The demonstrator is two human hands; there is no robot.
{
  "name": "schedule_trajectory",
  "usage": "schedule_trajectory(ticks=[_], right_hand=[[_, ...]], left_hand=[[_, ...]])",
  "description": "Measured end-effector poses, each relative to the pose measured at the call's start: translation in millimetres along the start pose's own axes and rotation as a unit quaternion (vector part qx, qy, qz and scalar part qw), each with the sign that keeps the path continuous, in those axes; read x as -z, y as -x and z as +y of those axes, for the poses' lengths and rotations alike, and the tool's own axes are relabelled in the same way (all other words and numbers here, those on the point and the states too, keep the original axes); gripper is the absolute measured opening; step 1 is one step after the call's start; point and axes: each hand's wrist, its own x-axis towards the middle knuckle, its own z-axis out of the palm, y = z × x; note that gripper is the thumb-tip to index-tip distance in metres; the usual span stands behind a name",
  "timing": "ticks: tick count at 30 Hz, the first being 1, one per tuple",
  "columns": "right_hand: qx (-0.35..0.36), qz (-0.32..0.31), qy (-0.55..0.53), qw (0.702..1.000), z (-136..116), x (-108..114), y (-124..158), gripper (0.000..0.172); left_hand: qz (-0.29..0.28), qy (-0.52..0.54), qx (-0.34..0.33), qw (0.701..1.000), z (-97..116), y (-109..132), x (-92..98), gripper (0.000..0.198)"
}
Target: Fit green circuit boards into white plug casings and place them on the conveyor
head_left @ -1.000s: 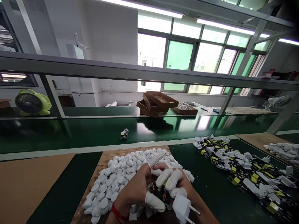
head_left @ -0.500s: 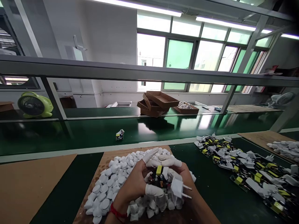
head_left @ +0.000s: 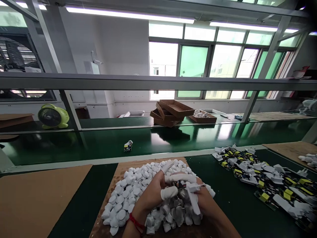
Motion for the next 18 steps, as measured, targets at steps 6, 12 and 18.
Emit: schedule_trajectory(ticks=[6,12,18], right_hand=[[0.045,0.337,-0.164,0.926,-5.5,42.1,-25.7,0.037],[-0.003,0.448,-0.099,0.889,-0.7,100.0,-50.2,0.028],[-0.08,0.294,0.042,0.952,1.2,84.3,-102.9,0.031]], left_hand=[[0.106,-0.031,-0.026,0.994,2.5,2.4,4.8,0.098],[0.206,-0.042,-0.029,0.977,6.0,0.6,11.0,0.077],[0.276,-0.038,-0.021,0.96,2.4,-4.5,10.5,0.08]])
